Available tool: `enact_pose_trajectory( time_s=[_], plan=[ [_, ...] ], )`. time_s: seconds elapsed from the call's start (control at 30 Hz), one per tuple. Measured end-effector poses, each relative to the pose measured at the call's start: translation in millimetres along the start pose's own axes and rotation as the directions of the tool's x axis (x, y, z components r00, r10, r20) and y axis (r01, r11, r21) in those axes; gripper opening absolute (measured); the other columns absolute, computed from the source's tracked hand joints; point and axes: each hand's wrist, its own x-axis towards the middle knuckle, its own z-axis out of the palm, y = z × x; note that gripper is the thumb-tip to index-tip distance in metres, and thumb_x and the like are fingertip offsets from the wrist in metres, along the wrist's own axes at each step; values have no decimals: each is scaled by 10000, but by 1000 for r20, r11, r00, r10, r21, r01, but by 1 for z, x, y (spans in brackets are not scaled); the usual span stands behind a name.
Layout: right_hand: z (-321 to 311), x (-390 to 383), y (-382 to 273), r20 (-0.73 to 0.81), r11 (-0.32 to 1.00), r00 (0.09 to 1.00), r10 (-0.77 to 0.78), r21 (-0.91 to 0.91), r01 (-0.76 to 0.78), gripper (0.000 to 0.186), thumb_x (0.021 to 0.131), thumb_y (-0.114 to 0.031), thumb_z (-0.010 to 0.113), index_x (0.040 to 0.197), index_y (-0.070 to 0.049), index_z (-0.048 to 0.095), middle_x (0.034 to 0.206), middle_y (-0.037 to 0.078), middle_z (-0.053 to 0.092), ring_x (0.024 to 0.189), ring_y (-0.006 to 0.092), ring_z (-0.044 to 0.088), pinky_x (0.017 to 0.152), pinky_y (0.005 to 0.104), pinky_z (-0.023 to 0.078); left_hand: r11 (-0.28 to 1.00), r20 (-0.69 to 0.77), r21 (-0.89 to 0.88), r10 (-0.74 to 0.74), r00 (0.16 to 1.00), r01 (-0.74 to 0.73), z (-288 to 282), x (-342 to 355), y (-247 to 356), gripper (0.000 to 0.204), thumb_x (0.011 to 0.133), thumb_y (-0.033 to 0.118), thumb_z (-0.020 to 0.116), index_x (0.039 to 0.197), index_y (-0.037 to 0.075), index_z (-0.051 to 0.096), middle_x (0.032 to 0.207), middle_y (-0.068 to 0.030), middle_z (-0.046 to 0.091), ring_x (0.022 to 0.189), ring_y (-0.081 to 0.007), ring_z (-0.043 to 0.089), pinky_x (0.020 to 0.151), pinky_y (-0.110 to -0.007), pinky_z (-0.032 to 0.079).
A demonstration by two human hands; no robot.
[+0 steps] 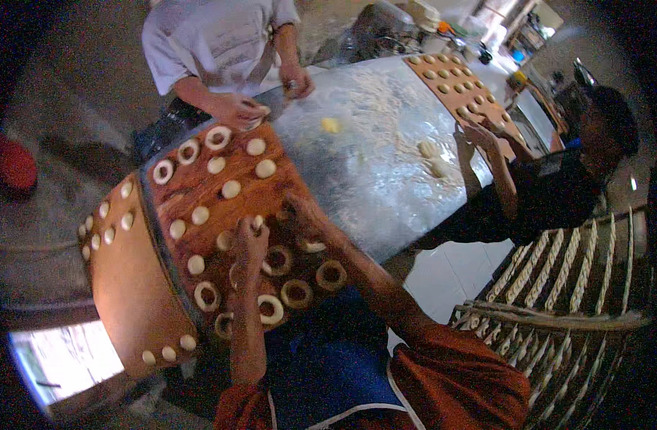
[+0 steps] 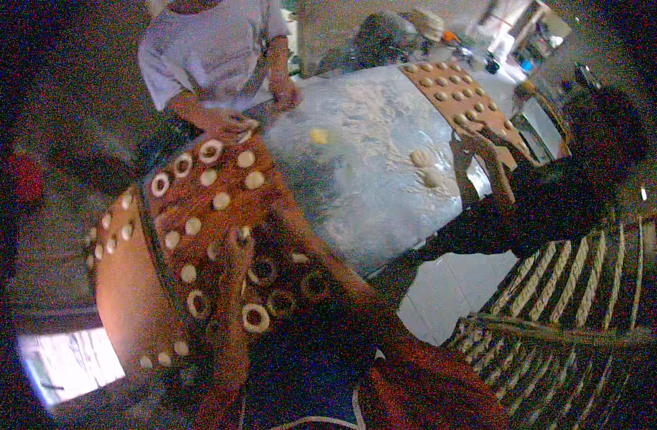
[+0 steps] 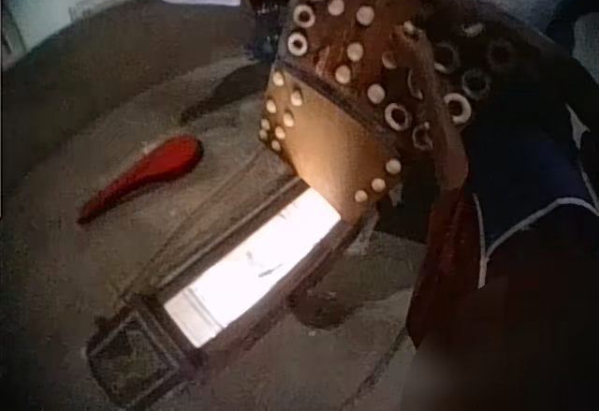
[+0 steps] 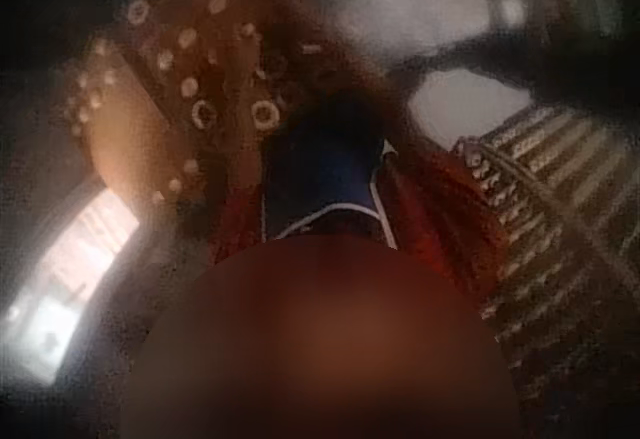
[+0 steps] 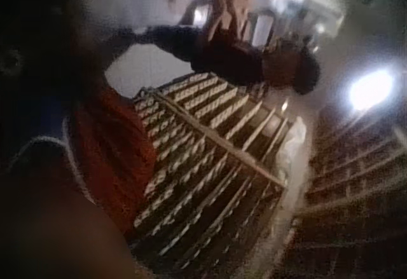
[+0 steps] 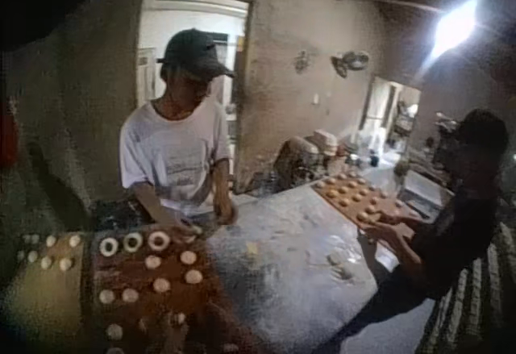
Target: The person shapes small dough balls into rings by hand and places them on a wooden board. Two other people at the same table perform similar shaping actions.
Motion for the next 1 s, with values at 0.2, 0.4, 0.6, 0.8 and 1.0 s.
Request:
enact_pose_trajectory(
  time_s=[0.2, 0.4, 0.6, 0.8, 1.0],
  plan=[
    [-151, -65, 69, -436, 992, 900, 1, -110, -55, 202, 881, -164, 829, 1003, -35, 732, 1119, 144, 678, 833, 249, 702, 685, 320, 599, 775, -139, -551, 281, 950, -310, 46, 5, 91, 320, 908, 154, 729, 1147, 52, 543, 1024, -85, 559, 968, -253, 574, 897, -373, 479],
    [-283, -137, 133, -657, 816, 696, 290, -210, -539, 372, 782, -204, 859, 1084, -34, 724, 927, 169, 732, 834, 346, 691, 768, 439, 557, 851, 301, -505, 330, 895, -143, 115, 37, 263, 362, 903, 138, 723, 1207, 56, 545, 1129, -206, 628, 1038, -338, 643, 911, -429, 521],
    [-298, -175, 182, -761, 538, 579, 293, -369, -758, 502, 776, -351, 867, 1133, -48, 687, 797, 149, 670, 865, 323, 678, 713, 461, 524, 805, 45, 17, 592, 805, -593, 168, 30, 307, 417, 857, 110, 680, 1251, 62, 550, 1286, -249, 566, 1275, -455, 496, 1064, -575, 415],
    [-299, -174, 198, -770, 625, 619, 158, -407, -666, 451, 816, -323, 865, 1105, -41, 663, 786, 90, 670, 727, 241, 640, 633, 394, 496, 788, 112, -303, 589, 801, -537, 191, 14, 303, 283, 845, 75, 667, 1122, 61, 606, 1215, -199, 575, 1214, -418, 521, 1070, -550, 399],
    [-267, -145, 117, -545, 843, 645, 536, 383, -377, 278, 862, -67, 820, 1063, 1, 640, 913, 79, 732, 819, 171, 709, 716, 322, 580, 744, 253, -612, 507, 824, -269, 177, 2, 288, 474, 961, 329, 734, 1280, -13, 652, 1198, -207, 704, 1084, -326, 696, 912, -422, 549]
  ],
)
